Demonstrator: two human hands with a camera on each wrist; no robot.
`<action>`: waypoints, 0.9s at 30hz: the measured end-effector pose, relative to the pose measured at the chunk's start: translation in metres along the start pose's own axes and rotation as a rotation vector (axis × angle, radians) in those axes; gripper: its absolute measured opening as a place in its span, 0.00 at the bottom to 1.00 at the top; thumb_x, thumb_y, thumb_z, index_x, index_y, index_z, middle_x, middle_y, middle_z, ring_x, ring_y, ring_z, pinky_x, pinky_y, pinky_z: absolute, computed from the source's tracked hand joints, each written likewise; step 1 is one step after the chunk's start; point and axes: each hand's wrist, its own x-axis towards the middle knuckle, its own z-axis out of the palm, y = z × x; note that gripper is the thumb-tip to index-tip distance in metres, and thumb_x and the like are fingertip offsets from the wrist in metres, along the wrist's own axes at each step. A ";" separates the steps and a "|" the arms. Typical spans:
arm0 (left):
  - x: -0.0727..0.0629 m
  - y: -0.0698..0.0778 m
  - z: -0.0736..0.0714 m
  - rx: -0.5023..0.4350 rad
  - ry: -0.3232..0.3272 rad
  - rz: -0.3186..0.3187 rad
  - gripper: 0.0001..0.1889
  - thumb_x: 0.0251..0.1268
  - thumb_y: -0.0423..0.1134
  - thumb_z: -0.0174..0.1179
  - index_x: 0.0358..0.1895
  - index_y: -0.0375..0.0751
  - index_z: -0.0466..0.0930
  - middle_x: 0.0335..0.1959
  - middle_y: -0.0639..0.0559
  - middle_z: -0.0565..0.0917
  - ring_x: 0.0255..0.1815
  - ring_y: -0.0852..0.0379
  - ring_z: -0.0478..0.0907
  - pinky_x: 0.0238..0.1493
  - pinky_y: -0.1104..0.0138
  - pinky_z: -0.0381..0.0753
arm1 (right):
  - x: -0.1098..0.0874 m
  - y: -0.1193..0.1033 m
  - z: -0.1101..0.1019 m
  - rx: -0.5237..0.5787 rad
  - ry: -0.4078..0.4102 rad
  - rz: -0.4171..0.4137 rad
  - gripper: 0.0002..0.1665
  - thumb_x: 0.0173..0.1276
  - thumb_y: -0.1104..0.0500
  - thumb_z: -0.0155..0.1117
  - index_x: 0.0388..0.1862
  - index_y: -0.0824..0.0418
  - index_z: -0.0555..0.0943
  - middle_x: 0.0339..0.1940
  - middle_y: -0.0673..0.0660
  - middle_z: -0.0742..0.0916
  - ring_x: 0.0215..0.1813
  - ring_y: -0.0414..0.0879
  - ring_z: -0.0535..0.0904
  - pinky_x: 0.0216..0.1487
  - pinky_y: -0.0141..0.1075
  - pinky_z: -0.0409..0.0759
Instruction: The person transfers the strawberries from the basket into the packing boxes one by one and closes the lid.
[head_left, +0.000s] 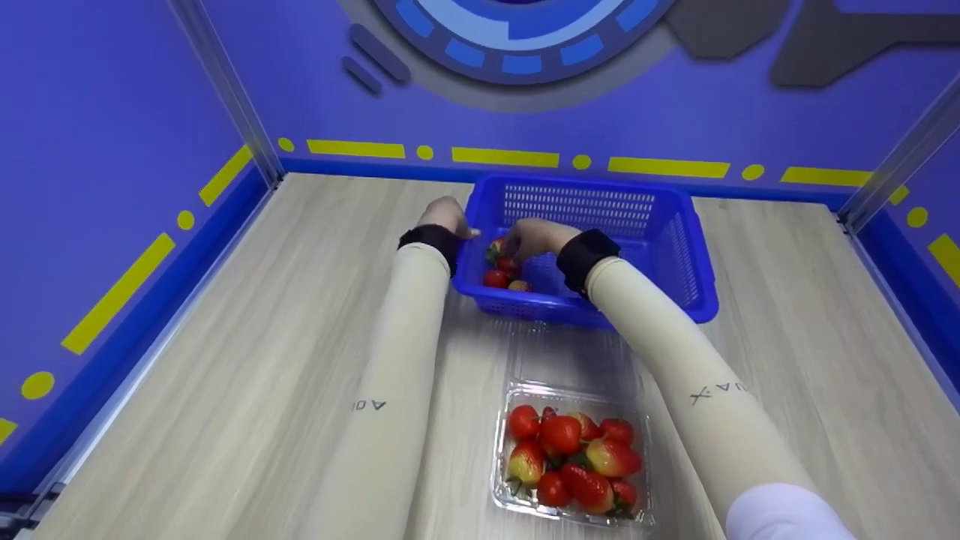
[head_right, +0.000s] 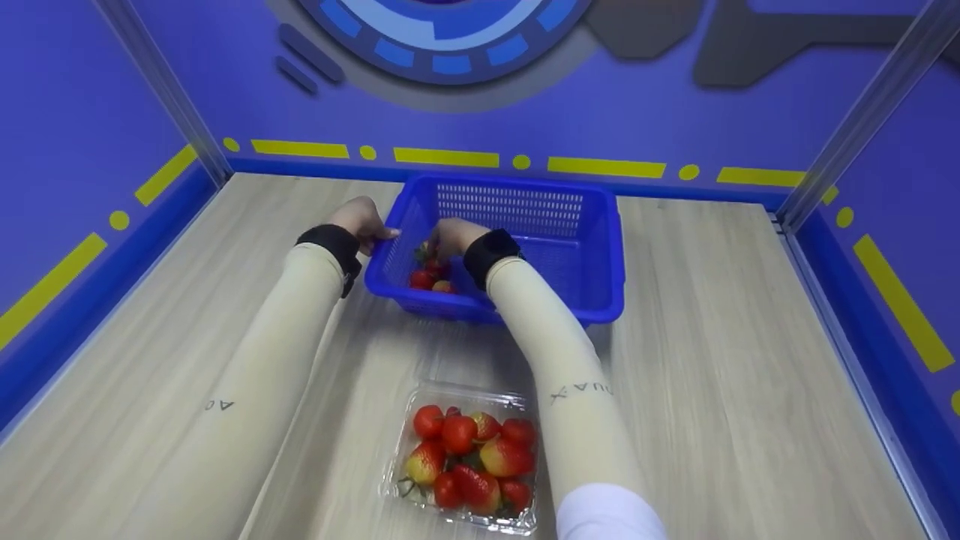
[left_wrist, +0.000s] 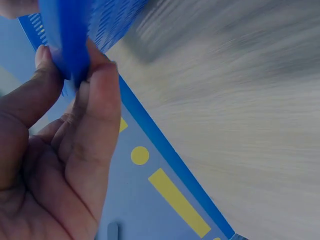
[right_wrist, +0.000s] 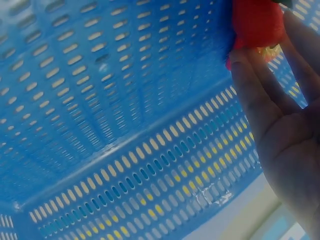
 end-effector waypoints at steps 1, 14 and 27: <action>0.000 0.001 0.001 0.027 0.006 0.008 0.22 0.73 0.40 0.64 0.63 0.30 0.79 0.64 0.39 0.83 0.64 0.47 0.82 0.69 0.61 0.80 | 0.001 0.000 0.001 -0.001 -0.005 0.003 0.21 0.69 0.67 0.65 0.60 0.68 0.83 0.59 0.68 0.88 0.61 0.60 0.84 0.67 0.49 0.81; 0.049 -0.005 0.017 0.291 0.104 0.072 0.24 0.62 0.50 0.73 0.55 0.35 0.86 0.58 0.44 0.87 0.60 0.51 0.83 0.68 0.63 0.80 | 0.005 -0.006 0.007 0.003 -0.069 0.066 0.16 0.69 0.66 0.64 0.54 0.66 0.86 0.55 0.65 0.89 0.51 0.52 0.84 0.65 0.46 0.83; 0.101 -0.023 0.024 0.296 0.058 0.092 0.24 0.60 0.53 0.73 0.50 0.36 0.86 0.55 0.43 0.87 0.56 0.50 0.83 0.64 0.62 0.82 | -0.001 -0.004 -0.005 0.081 0.038 0.020 0.20 0.64 0.72 0.61 0.55 0.70 0.85 0.56 0.69 0.88 0.57 0.58 0.85 0.60 0.44 0.85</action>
